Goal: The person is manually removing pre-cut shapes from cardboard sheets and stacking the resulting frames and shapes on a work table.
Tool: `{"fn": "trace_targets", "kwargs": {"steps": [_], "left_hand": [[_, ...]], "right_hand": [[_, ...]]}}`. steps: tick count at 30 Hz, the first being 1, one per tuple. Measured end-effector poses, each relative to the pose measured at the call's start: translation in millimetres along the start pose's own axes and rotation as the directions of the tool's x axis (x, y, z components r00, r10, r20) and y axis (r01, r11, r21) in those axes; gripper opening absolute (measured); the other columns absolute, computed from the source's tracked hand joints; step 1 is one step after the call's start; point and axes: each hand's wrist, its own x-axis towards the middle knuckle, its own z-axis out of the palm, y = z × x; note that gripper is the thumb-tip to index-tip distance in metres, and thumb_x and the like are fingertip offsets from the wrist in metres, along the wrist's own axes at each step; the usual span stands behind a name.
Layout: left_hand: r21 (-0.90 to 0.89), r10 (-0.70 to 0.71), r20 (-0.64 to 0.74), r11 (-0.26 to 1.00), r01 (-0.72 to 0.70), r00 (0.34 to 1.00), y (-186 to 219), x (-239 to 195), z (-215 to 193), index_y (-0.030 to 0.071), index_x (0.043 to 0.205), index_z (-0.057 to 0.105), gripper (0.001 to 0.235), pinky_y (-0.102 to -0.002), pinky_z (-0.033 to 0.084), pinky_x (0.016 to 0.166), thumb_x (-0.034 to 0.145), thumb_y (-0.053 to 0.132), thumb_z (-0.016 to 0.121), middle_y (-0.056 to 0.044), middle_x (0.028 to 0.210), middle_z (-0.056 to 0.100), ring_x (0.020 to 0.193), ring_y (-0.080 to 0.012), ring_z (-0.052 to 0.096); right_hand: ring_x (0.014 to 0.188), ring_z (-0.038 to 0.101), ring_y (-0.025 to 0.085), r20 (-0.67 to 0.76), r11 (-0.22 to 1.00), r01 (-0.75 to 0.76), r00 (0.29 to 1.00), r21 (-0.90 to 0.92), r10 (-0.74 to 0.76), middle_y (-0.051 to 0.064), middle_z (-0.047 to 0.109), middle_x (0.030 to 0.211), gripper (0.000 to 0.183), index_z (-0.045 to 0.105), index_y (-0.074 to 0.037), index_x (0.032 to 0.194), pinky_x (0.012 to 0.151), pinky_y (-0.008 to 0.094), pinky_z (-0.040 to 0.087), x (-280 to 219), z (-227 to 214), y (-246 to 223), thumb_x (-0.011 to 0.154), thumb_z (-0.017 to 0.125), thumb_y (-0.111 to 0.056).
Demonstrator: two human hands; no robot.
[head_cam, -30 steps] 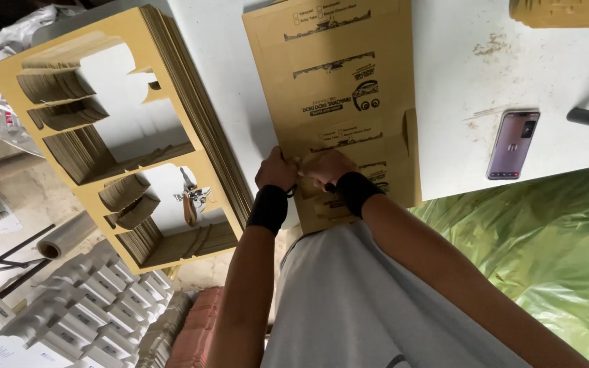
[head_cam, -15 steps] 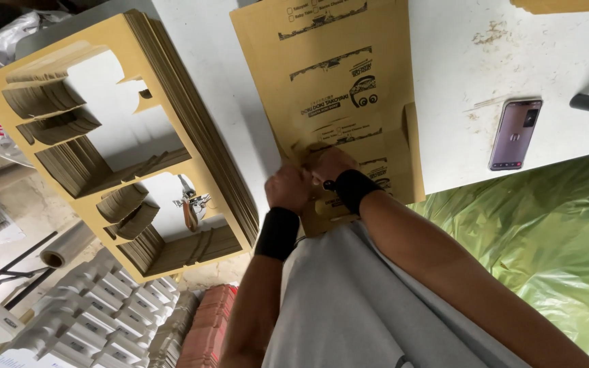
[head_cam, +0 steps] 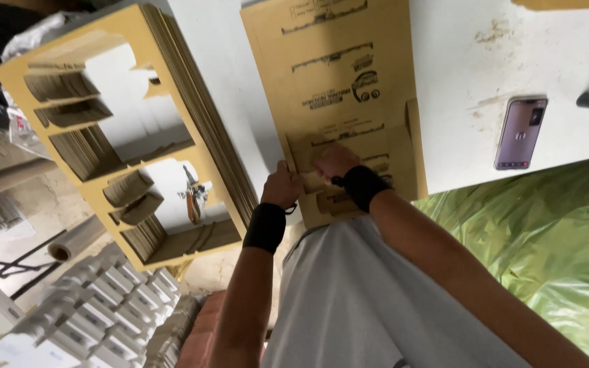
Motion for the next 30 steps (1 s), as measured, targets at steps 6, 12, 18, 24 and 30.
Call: {"fn": "trace_targets", "kwargs": {"steps": [6, 12, 18, 24, 30], "left_hand": [[-0.092, -0.005, 0.020, 0.996, 0.007, 1.000, 2, -1, -5, 0.005, 0.104, 0.050, 0.034, -0.049, 0.057, 0.074, 0.096, 0.038, 0.056, -0.021, 0.090, 0.066, 0.090, -0.0388, 0.071], [-0.054, -0.026, 0.004, 0.998, 0.026, 1.000, 28, -18, -14, 0.006, 0.098, 0.054, 0.032, -0.047, 0.057, 0.073, 0.095, 0.037, 0.060, -0.020, 0.090, 0.067, 0.089, -0.0365, 0.072], [0.088, -0.119, -0.038, 0.989, 0.122, 0.992, 29, -13, -1, 0.008, 0.101, 0.055, 0.036, -0.049, 0.060, 0.082, 0.096, 0.043, 0.062, -0.021, 0.093, 0.070, 0.096, -0.0387, 0.074], [0.245, -0.129, -0.054, 0.959, 0.139, 0.990, 32, -2, 16, 0.009, 0.102, 0.053, 0.035, -0.047, 0.060, 0.084, 0.096, 0.044, 0.058, -0.019, 0.091, 0.069, 0.095, -0.0381, 0.074], [0.401, -0.109, 0.002, 0.911, 0.099, 0.994, 62, -14, 9, 0.009, 0.106, 0.054, 0.034, -0.043, 0.061, 0.093, 0.097, 0.042, 0.057, -0.017, 0.100, 0.073, 0.101, -0.0342, 0.075]], "right_hand": [[0.046, 0.052, 0.014, 0.089, 0.987, 0.140, 0.987, -0.082, -0.133, 0.006, 0.065, 0.054, 0.038, 0.071, -0.010, 0.065, 0.050, 0.031, 0.046, -48, 8, 9, 0.086, 0.071, -0.042], [0.037, 0.045, 0.013, 0.019, 0.986, 0.152, 0.988, -0.069, -0.151, 0.006, 0.058, 0.044, 0.050, 0.064, -0.012, 0.050, 0.042, 0.032, 0.044, -52, 11, 4, 0.081, 0.081, -0.047], [0.038, 0.043, 0.011, 0.013, 0.969, 0.184, 0.983, -0.163, -0.184, 0.003, 0.054, 0.044, 0.045, 0.061, -0.016, 0.049, 0.043, 0.029, 0.041, -22, 21, 25, 0.084, 0.073, -0.042], [0.038, 0.041, 0.010, -0.033, 0.970, 0.157, 0.986, -0.185, -0.166, 0.001, 0.051, 0.043, 0.045, 0.056, -0.017, 0.048, 0.041, 0.029, 0.040, 9, 38, 47, 0.081, 0.074, -0.041], [0.041, 0.047, 0.012, 0.007, 0.952, 0.128, 0.991, -0.280, -0.131, 0.001, 0.055, 0.045, 0.037, 0.060, -0.018, 0.049, 0.047, 0.029, 0.044, -1, 29, 41, 0.079, 0.071, -0.037]]}}
